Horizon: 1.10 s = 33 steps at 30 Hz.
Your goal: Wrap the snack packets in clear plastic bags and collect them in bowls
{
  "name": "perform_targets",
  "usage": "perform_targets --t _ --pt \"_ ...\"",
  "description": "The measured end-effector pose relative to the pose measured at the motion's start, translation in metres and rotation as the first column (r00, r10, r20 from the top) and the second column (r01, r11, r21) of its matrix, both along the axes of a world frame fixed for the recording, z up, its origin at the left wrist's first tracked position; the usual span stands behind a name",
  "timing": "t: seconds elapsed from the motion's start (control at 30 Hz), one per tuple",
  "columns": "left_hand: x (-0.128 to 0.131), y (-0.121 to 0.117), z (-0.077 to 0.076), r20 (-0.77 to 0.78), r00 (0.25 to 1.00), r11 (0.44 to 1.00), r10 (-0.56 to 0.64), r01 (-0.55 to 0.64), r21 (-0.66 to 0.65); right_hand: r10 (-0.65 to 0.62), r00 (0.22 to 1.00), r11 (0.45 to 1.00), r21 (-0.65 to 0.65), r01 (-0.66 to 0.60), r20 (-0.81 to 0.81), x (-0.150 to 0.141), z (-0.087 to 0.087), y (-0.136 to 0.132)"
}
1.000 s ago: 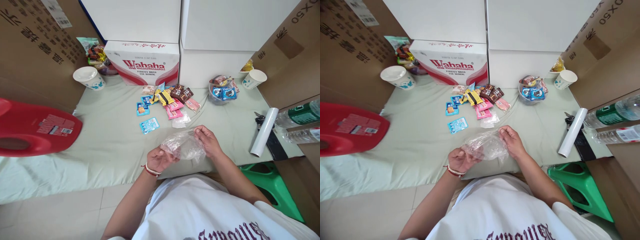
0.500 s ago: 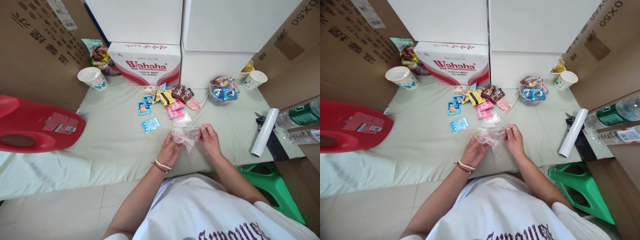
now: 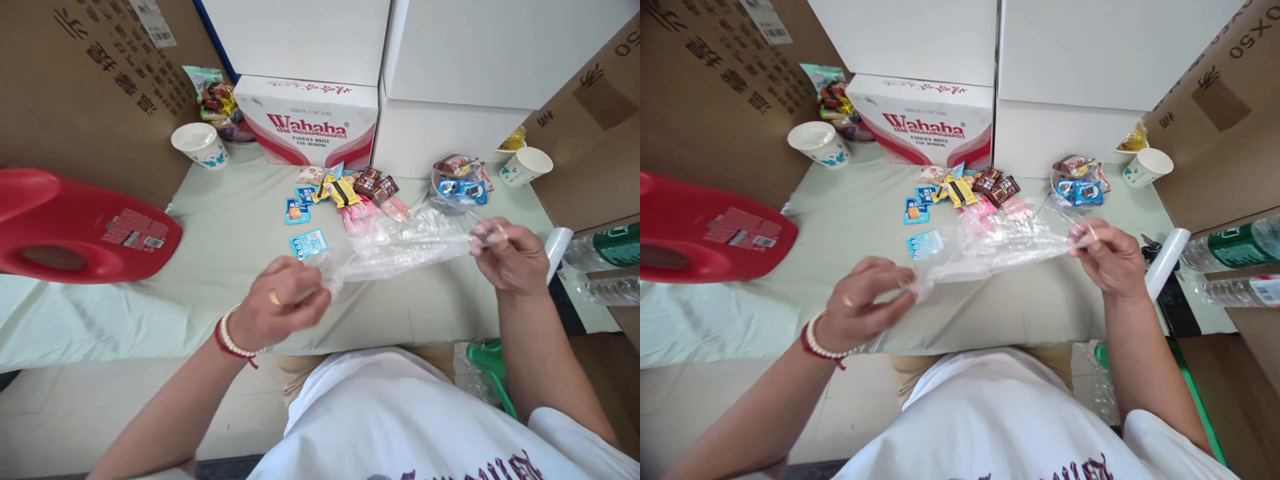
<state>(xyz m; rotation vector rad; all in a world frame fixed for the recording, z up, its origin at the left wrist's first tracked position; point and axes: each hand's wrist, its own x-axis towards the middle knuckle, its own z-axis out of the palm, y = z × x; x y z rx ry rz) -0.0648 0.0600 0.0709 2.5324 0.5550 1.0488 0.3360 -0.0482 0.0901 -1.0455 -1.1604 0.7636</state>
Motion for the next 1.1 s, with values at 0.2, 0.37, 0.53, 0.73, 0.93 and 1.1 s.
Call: perform_targets --t 0.2,0.37,0.53,0.73,0.93,1.1 --pt "-0.015 -0.017 -0.042 -0.452 0.839 0.948 -0.305 0.314 -0.057 0.562 0.725 0.784 -0.535 -0.314 0.398 0.016 -0.041 -0.032" --pt "-0.008 -0.031 -0.069 -0.339 0.907 0.940 -0.251 0.145 -0.308 0.310 0.751 0.872 -0.489 0.019 0.583 -0.013 -0.043 -0.027" --pt "0.020 -0.037 -0.060 -0.391 0.898 0.956 -0.201 0.093 -0.278 0.101 0.727 0.781 -0.507 0.365 0.679 -0.064 -0.044 0.016" --pt "0.010 -0.049 -0.071 -0.473 0.822 0.945 -0.318 0.232 -0.232 0.248 0.686 0.763 -0.574 0.298 0.685 -0.081 -0.083 0.044" --pt "0.004 -0.051 -0.081 -0.365 0.931 0.935 -0.028 -0.105 -0.339 -0.187 0.594 0.831 -0.197 0.520 0.783 -0.065 -0.078 0.018" --pt "0.032 -0.037 -0.072 -0.526 0.850 0.930 0.018 -0.207 -0.303 0.431 0.440 0.902 -0.356 -0.245 0.788 -0.091 -0.049 -0.023"
